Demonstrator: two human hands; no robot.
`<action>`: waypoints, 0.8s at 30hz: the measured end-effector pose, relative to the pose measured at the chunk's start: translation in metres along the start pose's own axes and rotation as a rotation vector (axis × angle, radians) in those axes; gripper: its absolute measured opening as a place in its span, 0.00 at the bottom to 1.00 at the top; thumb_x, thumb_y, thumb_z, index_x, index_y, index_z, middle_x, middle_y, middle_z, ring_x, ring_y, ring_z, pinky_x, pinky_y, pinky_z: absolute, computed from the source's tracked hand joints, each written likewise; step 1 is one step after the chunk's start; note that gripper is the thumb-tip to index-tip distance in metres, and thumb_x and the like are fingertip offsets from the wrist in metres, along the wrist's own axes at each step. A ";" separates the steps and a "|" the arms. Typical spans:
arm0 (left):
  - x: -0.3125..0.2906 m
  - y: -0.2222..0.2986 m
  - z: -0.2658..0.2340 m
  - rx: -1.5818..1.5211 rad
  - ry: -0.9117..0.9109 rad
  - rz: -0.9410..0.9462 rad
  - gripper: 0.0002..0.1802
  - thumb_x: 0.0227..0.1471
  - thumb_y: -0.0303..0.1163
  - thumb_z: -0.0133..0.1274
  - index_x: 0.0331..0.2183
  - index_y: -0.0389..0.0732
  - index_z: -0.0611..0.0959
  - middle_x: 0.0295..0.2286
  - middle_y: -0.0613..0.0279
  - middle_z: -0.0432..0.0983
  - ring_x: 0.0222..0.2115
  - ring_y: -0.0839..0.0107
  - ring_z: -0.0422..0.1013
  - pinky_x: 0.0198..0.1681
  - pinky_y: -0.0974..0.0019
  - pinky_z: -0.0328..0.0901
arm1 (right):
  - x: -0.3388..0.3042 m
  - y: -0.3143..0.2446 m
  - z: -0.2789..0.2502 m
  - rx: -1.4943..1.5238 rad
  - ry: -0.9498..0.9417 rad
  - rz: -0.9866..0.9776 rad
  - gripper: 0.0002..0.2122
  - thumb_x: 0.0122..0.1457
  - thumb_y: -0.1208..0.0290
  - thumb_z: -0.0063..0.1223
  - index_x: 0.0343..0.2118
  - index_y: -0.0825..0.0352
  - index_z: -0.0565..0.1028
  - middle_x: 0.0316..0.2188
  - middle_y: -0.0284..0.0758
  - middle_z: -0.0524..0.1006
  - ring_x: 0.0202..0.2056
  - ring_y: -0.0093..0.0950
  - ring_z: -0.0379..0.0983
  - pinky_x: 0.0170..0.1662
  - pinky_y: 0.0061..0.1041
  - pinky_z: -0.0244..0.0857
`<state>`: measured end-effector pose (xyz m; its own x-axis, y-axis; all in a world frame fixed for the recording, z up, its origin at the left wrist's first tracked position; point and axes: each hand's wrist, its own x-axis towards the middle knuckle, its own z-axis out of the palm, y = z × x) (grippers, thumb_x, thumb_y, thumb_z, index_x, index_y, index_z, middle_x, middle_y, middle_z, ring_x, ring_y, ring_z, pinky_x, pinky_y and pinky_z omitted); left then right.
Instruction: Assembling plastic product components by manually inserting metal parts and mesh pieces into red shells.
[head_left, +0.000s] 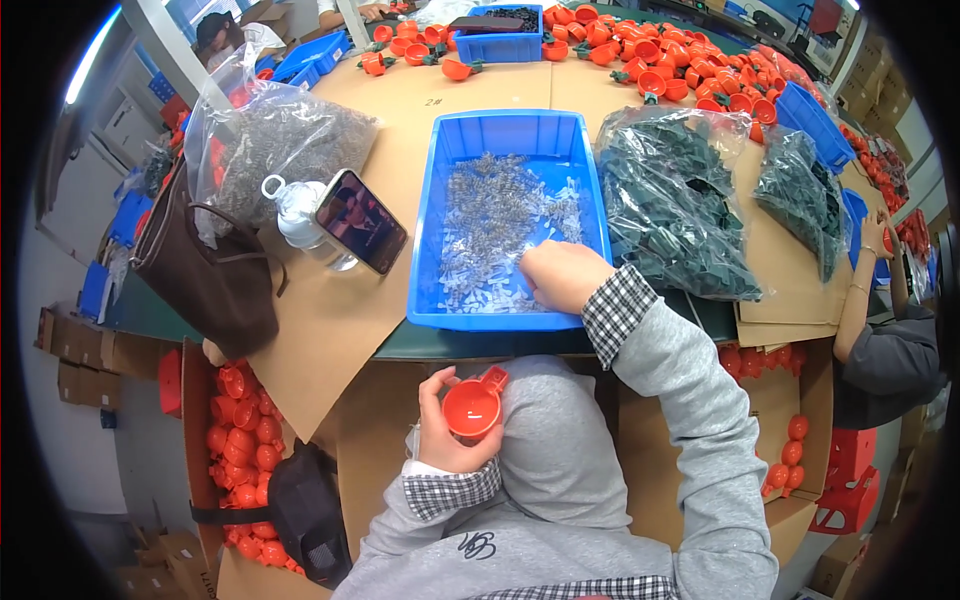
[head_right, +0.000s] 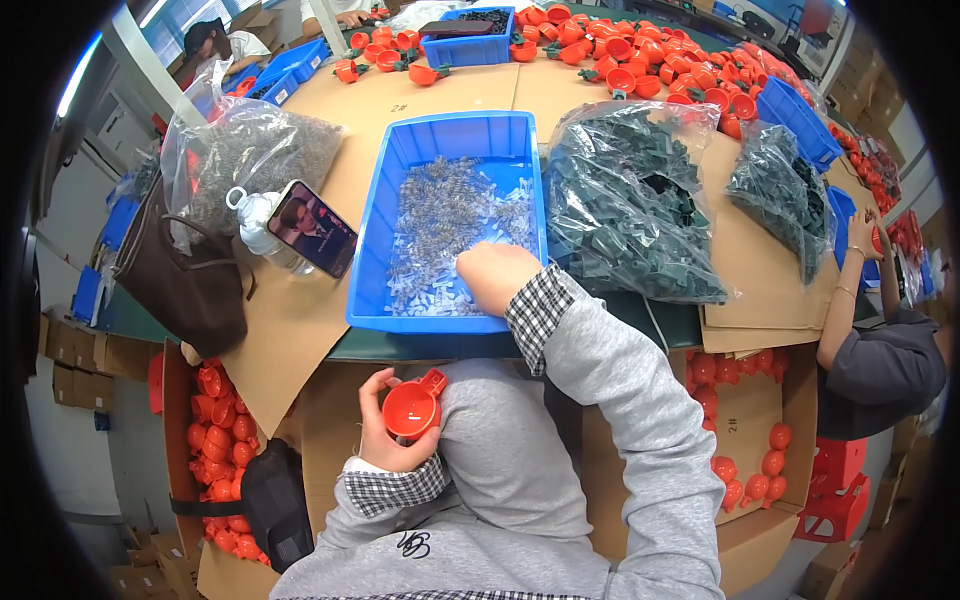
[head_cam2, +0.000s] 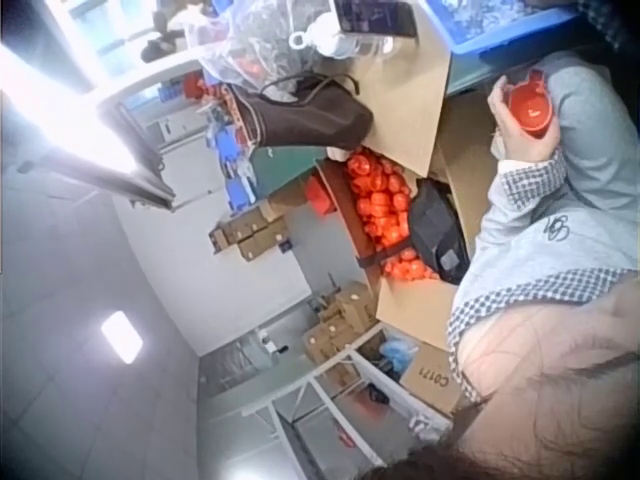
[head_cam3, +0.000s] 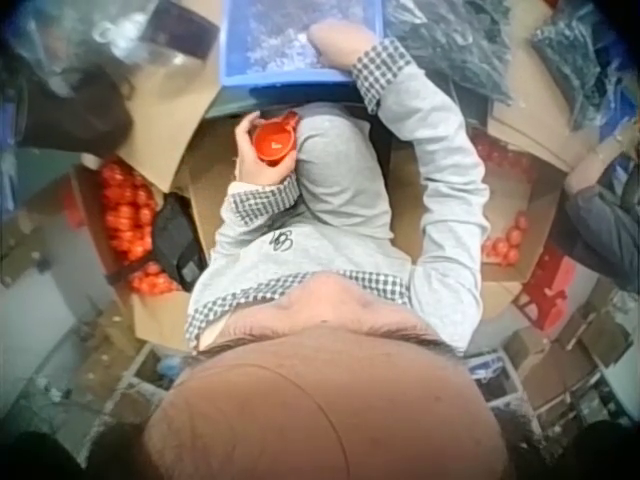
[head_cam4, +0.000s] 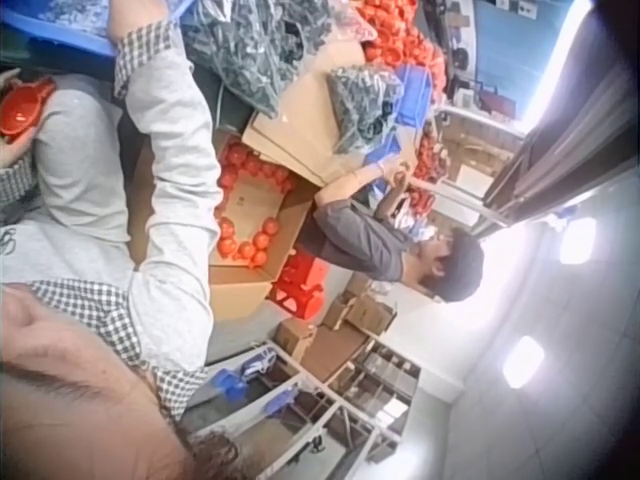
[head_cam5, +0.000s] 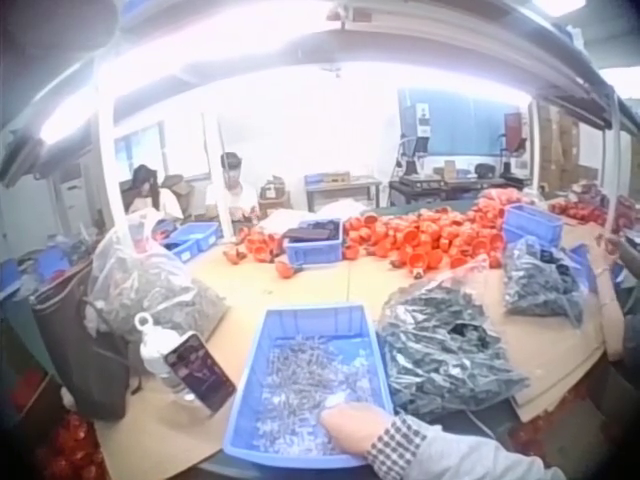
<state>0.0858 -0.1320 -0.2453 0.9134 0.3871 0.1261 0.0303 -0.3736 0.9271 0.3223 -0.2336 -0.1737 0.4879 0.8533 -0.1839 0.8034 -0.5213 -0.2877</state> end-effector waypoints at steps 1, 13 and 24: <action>0.000 -0.001 -0.002 0.189 -0.021 0.067 0.48 0.31 0.31 0.62 0.53 0.31 0.55 0.43 0.51 0.59 0.48 0.64 0.60 0.50 0.64 0.58 | 0.000 0.001 0.000 -0.001 -0.001 0.003 0.07 0.46 0.79 0.46 0.29 0.69 0.74 0.30 0.45 0.75 0.36 0.40 0.73 0.38 0.34 0.67; 0.006 0.020 -0.026 0.121 -0.276 0.014 0.35 0.42 0.36 0.57 0.51 0.34 0.64 0.39 0.49 0.68 0.41 0.59 0.67 0.45 0.64 0.61 | 0.002 0.005 0.006 -0.033 0.148 -0.047 0.06 0.44 0.77 0.49 0.26 0.71 0.73 0.27 0.45 0.75 0.34 0.41 0.73 0.37 0.35 0.68; 0.009 -0.002 0.010 -0.598 -0.097 -0.262 0.21 0.49 0.39 0.47 0.38 0.29 0.72 0.34 0.52 0.70 0.36 0.64 0.68 0.43 0.63 0.62 | 0.004 0.012 0.018 0.135 0.396 -0.149 0.04 0.47 0.76 0.47 0.26 0.70 0.68 0.23 0.43 0.73 0.28 0.42 0.71 0.33 0.37 0.65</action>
<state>0.0976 -0.1363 -0.2494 0.9398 0.3132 -0.1368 0.0513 0.2663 0.9625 0.3277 -0.2363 -0.1947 0.4843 0.8425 0.2360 0.8360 -0.3660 -0.4088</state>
